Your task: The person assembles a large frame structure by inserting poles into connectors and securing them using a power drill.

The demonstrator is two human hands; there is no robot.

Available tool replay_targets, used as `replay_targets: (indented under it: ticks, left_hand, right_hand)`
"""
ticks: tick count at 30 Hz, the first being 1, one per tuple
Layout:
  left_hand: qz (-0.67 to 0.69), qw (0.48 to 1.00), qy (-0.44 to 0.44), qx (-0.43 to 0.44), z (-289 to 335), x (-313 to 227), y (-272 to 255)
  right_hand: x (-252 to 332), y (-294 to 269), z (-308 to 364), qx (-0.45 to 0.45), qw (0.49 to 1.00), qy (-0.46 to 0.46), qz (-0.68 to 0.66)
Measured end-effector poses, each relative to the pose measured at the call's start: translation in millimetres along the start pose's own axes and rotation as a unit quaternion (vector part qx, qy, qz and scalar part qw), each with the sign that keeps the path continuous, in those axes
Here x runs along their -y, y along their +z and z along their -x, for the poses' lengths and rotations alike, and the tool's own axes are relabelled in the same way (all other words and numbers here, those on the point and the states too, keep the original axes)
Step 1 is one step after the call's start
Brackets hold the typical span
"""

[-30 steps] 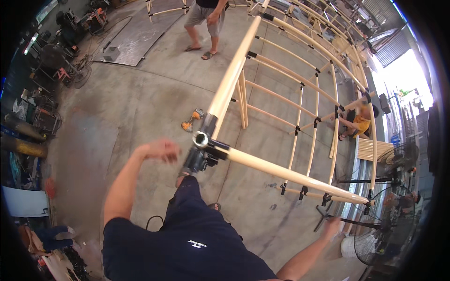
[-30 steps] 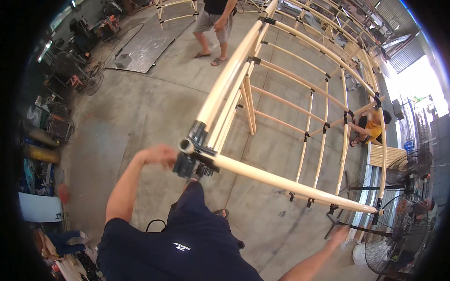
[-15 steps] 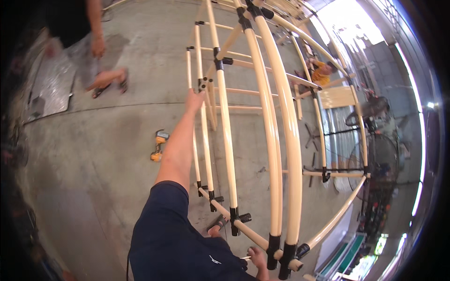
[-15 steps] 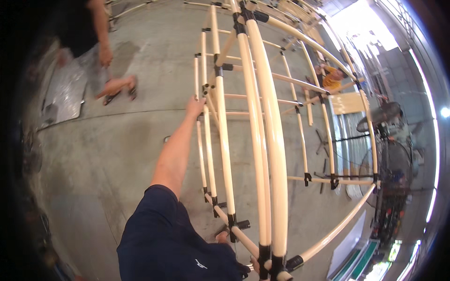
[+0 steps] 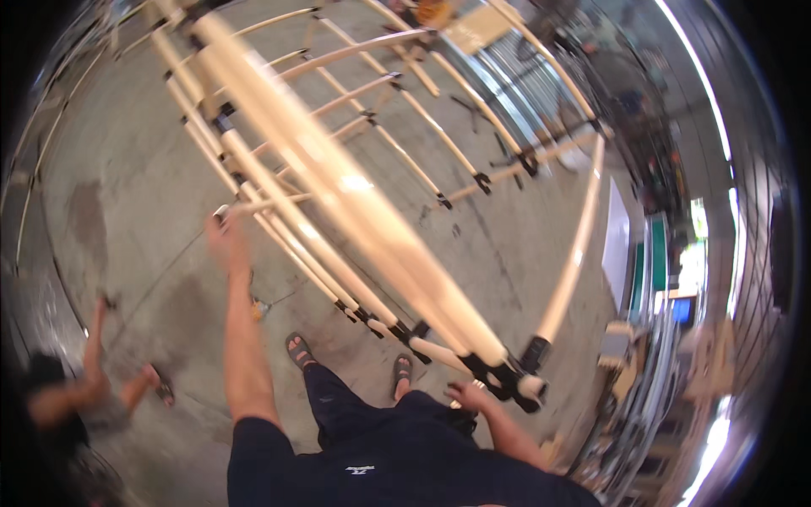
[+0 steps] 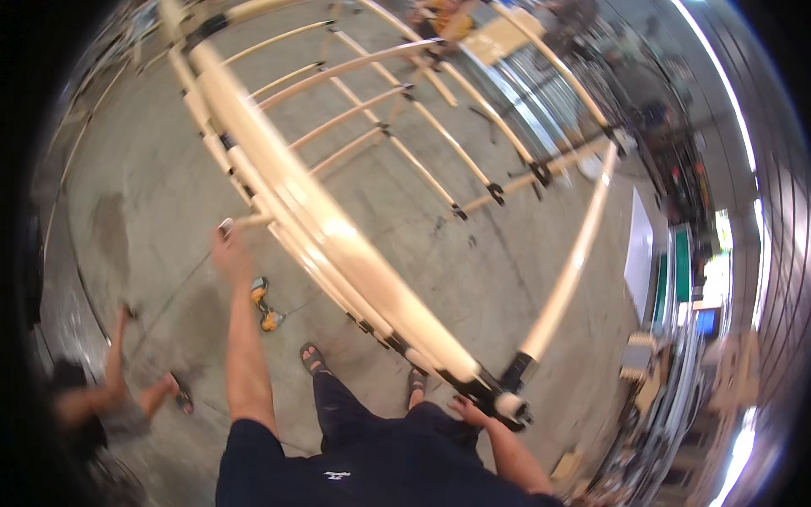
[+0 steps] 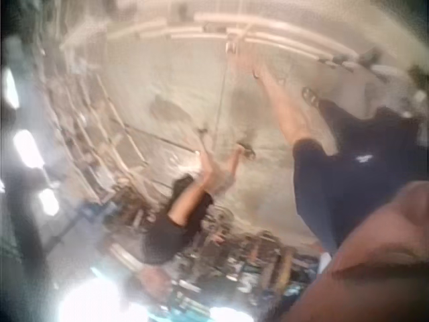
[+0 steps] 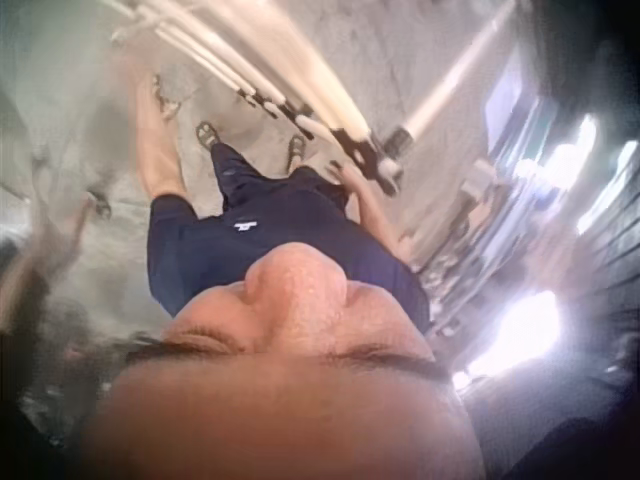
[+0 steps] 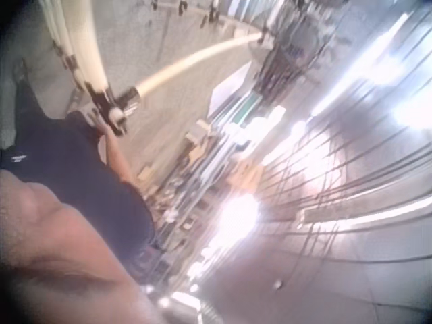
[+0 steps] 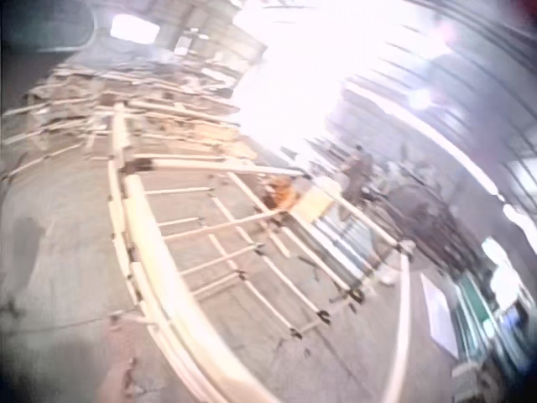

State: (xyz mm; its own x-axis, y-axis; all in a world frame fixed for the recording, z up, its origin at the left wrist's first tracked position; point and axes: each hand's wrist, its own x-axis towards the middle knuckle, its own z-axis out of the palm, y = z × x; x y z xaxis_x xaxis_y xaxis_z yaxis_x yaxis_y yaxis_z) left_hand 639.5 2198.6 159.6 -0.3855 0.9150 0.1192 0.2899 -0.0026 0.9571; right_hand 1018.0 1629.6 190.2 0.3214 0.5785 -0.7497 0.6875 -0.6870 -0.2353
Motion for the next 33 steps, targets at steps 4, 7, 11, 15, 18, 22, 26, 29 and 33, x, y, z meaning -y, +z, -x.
replay_targets:
  ticks: [4, 7, 11, 15, 18, 22, 26, 29, 33]
  left_hand:
    - [0.015, 0.994, 0.021, -0.110, 60, -48, -145]
    - [0.104, 0.961, 0.055, -0.252, 114, -138, -263]
    - [0.023, 0.901, 0.081, -0.425, 228, -191, -399]
    - [-0.108, 0.801, 0.059, -0.586, 376, -264, -532]
    - [-0.191, 0.773, -0.022, -0.605, 482, -290, -583]
    - [-0.068, 0.783, -0.177, -0.593, 611, -252, -592]
    - [0.097, 0.848, -0.250, -0.456, 648, -154, -581]
    - [0.134, 0.816, -0.375, -0.418, 629, -82, -377]
    - [0.395, 0.828, -0.383, -0.107, 632, -99, -133]
  right_hand:
    - [-65, 36, -64, -0.091, 0.966, -0.144, -0.194]
    - [4, -32, -101, 0.021, 0.990, -0.139, -0.020]
    - [-4, -62, -123, 0.001, 0.974, -0.227, 0.019]
    - [30, -77, -98, 0.070, 0.948, -0.307, -0.041]
    - [32, -62, -83, 0.167, 0.922, -0.343, -0.065]
    - [-9, -68, -59, 0.360, 0.890, -0.207, -0.190]
    - [-50, -70, -59, 0.405, 0.810, -0.030, -0.423]
    - [-123, -95, -118, 0.198, 0.715, -0.006, -0.670]
    - [-221, -250, -189, -0.062, 0.625, -0.112, -0.770]
